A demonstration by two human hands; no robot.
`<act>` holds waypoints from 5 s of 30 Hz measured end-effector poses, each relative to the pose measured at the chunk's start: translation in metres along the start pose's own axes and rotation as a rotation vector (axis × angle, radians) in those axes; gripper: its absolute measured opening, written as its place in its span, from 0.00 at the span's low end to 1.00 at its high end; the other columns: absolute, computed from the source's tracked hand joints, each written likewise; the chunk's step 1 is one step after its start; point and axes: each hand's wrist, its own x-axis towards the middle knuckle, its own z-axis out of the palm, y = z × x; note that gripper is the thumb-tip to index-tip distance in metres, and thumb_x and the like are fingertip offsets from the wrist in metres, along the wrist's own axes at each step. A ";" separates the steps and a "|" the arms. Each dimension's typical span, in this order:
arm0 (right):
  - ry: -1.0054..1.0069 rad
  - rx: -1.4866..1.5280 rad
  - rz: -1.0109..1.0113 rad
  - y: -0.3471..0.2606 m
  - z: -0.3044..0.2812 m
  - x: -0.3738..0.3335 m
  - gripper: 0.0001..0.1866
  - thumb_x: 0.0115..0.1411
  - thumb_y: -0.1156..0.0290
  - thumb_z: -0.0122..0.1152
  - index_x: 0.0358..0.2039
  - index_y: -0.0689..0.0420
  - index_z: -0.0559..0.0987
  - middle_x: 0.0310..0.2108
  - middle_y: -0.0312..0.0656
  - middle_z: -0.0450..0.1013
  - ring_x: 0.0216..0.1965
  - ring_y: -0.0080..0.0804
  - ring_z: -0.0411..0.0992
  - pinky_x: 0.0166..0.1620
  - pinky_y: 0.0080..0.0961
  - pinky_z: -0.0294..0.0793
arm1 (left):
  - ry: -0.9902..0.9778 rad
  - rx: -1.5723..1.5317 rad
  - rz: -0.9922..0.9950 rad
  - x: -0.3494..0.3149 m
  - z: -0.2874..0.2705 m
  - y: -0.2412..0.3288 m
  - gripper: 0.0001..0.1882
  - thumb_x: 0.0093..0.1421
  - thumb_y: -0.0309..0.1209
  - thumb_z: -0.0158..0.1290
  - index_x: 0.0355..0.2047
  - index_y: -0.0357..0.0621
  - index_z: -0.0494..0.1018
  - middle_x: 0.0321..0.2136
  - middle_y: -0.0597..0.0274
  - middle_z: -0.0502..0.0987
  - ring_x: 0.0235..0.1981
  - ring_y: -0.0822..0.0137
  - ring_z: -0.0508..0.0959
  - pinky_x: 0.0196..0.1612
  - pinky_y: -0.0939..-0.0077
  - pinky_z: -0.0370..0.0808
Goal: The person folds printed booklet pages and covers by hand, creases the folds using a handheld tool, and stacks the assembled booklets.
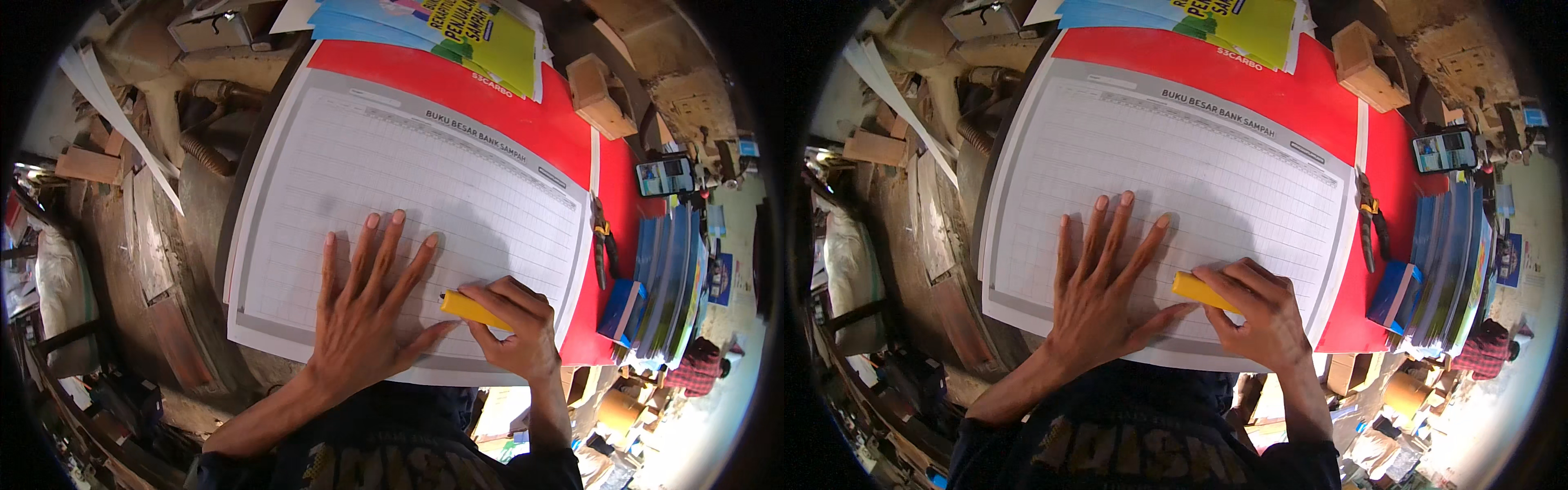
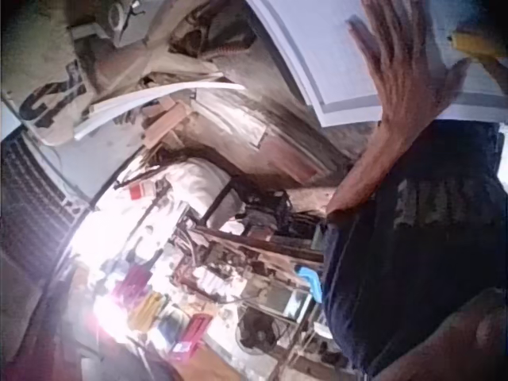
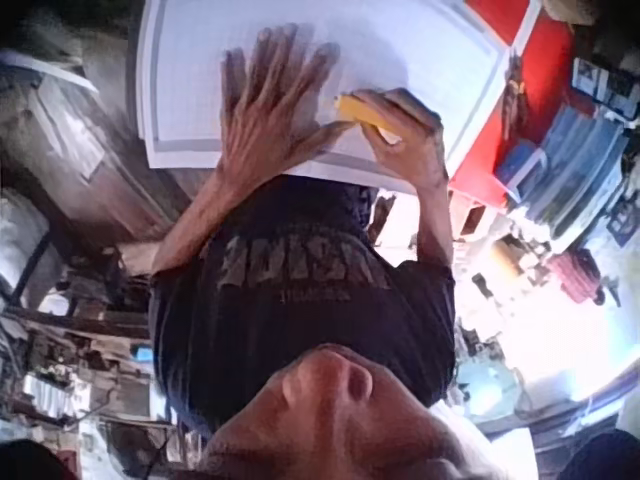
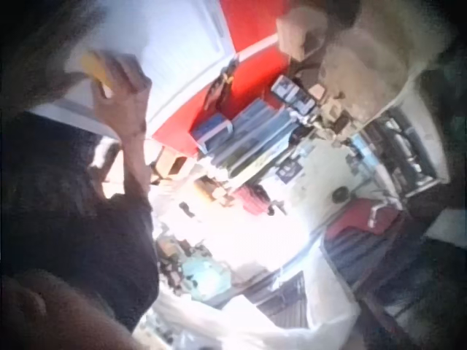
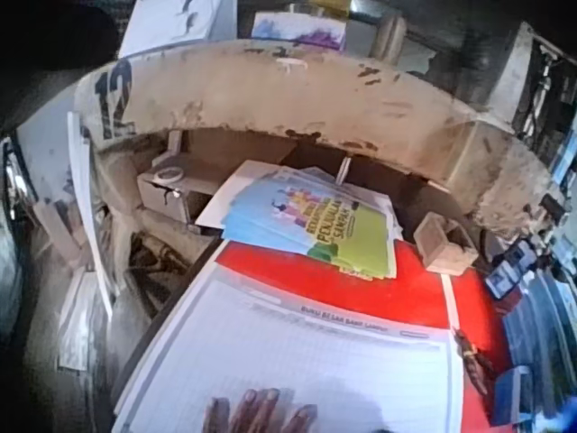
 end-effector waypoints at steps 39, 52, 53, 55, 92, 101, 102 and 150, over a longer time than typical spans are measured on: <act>-0.028 0.448 0.259 0.016 0.004 0.008 0.16 0.58 0.74 0.72 0.45 0.67 0.84 0.31 0.46 0.82 0.25 0.25 0.80 0.30 0.21 0.81 | -0.031 0.033 -0.031 0.003 -0.001 0.001 0.58 0.48 0.75 0.59 0.74 0.64 0.57 0.76 0.48 0.48 0.78 0.46 0.42 0.75 0.32 0.32; 0.095 0.116 0.129 0.002 0.006 -0.004 0.19 0.55 0.78 0.73 0.48 0.63 0.83 0.33 0.44 0.81 0.27 0.31 0.80 0.30 0.24 0.80 | -0.048 0.051 -0.041 0.002 -0.003 0.002 0.60 0.46 0.74 0.62 0.75 0.64 0.56 0.76 0.49 0.47 0.78 0.45 0.40 0.76 0.33 0.30; 0.066 0.099 0.041 0.007 0.004 -0.007 0.21 0.52 0.79 0.74 0.48 0.62 0.83 0.35 0.44 0.81 0.30 0.33 0.80 0.32 0.25 0.80 | -0.046 0.050 -0.051 0.002 -0.002 0.003 0.60 0.46 0.74 0.62 0.75 0.64 0.56 0.76 0.49 0.47 0.78 0.45 0.40 0.76 0.33 0.30; 0.033 0.084 -0.046 0.008 0.004 -0.009 0.22 0.49 0.81 0.74 0.48 0.61 0.83 0.37 0.44 0.80 0.33 0.35 0.80 0.34 0.27 0.81 | -0.031 0.031 -0.031 0.003 -0.002 0.001 0.60 0.46 0.73 0.63 0.74 0.64 0.57 0.76 0.49 0.46 0.78 0.44 0.40 0.75 0.33 0.30; -0.052 0.202 0.058 0.001 0.013 0.007 0.19 0.54 0.80 0.73 0.47 0.63 0.82 0.40 0.47 0.81 0.39 0.37 0.83 0.40 0.26 0.83 | -0.043 -0.006 -0.019 0.003 0.000 -0.006 0.59 0.47 0.73 0.61 0.75 0.68 0.54 0.77 0.51 0.46 0.78 0.46 0.41 0.75 0.29 0.33; -0.002 0.086 0.005 0.010 0.005 -0.004 0.20 0.50 0.81 0.74 0.46 0.62 0.84 0.38 0.43 0.82 0.37 0.34 0.83 0.39 0.25 0.83 | -0.022 -0.024 -0.026 0.002 0.002 -0.004 0.60 0.46 0.74 0.62 0.75 0.67 0.55 0.77 0.51 0.46 0.78 0.45 0.41 0.74 0.28 0.33; -0.007 0.076 -0.007 0.011 0.005 -0.004 0.21 0.50 0.81 0.74 0.46 0.62 0.84 0.38 0.42 0.81 0.37 0.34 0.83 0.39 0.25 0.83 | -0.011 -0.025 -0.021 0.002 0.003 -0.004 0.60 0.46 0.74 0.62 0.75 0.67 0.55 0.77 0.51 0.45 0.78 0.44 0.41 0.74 0.28 0.33; -0.247 -0.062 -0.421 0.017 0.002 -0.001 0.23 0.49 0.74 0.77 0.49 0.52 0.86 0.47 0.31 0.79 0.40 0.30 0.76 0.43 0.33 0.80 | -0.054 -0.052 -0.021 0.003 -0.008 0.000 0.72 0.34 0.74 0.68 0.75 0.58 0.53 0.76 0.45 0.44 0.77 0.43 0.40 0.73 0.25 0.30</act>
